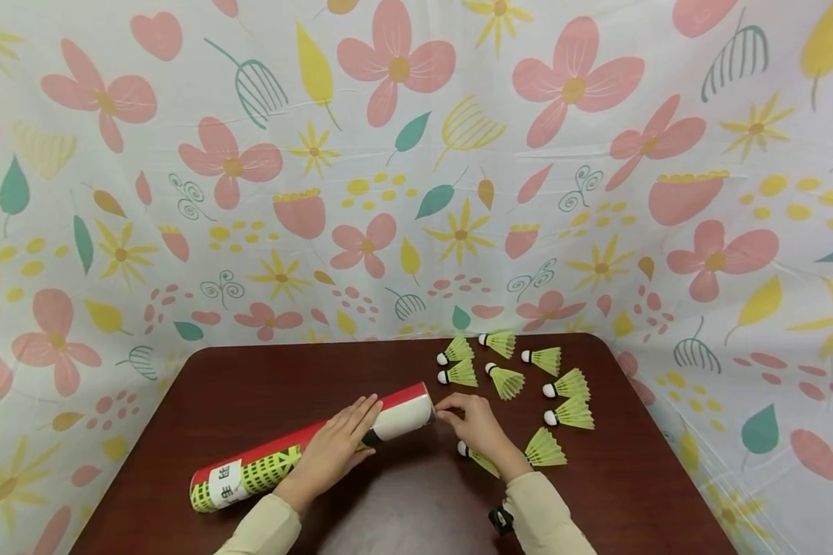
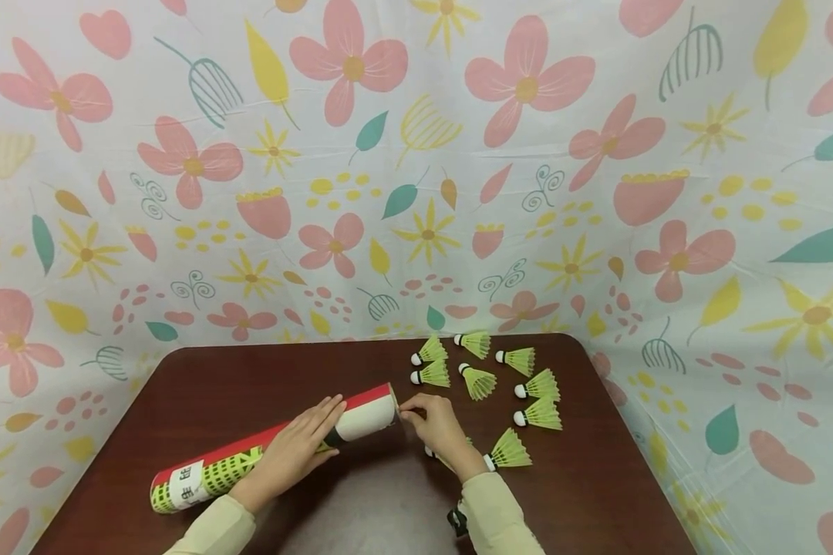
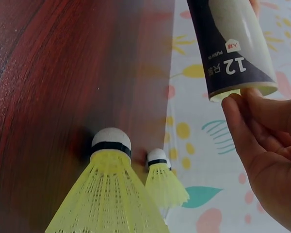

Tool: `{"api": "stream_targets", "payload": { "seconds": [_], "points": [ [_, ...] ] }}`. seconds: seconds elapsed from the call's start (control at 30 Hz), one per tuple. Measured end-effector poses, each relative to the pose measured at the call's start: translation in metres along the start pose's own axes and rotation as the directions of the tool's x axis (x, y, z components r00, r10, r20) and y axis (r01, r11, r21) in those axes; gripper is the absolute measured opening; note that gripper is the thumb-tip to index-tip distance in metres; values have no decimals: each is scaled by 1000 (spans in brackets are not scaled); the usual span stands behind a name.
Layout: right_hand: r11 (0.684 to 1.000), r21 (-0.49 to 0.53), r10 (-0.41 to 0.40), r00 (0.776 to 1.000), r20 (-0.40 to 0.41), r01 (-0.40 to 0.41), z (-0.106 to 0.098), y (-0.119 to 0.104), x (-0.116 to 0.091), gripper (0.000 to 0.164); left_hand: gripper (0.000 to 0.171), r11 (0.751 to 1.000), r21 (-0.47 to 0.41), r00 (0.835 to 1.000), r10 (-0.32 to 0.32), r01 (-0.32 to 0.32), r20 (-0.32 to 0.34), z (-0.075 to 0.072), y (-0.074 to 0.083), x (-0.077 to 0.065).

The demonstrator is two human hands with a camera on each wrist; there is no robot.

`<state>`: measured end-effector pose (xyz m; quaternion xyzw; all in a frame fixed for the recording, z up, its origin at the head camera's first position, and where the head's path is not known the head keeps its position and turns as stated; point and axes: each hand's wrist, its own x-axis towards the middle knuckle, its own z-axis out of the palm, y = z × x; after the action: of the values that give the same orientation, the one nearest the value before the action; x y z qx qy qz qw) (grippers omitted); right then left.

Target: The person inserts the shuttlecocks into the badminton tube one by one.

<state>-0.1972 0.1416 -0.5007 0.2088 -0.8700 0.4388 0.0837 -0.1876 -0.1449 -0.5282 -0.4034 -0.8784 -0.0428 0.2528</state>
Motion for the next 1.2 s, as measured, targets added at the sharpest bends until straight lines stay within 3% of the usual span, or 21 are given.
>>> {"api": "stream_targets", "payload": {
  "seconds": [0.17, 0.43, 0.83, 1.2],
  "points": [
    [1000, -8, 7, 1000, -1, -7, -7, 6, -6, 11, 85, 1000, 9, 1000, -5, 5, 1, 1, 1, -1],
    [991, -25, 133, 991, -32, -134, -31, 22, -18, 16, 85, 1000, 12, 1000, 8, -8, 5, 1, 1, 0],
    [951, 14, 310, 951, -19, -309, -81, 45, -45, 28, 85, 1000, -4, 1000, 8, -8, 1, -1, 0, -1],
    [912, -53, 406, 914, -15, -406, -106, 68, -77, 37, 85, 1000, -7, 1000, -9, 9, 15, -2, -2, -4]
  ]
}}
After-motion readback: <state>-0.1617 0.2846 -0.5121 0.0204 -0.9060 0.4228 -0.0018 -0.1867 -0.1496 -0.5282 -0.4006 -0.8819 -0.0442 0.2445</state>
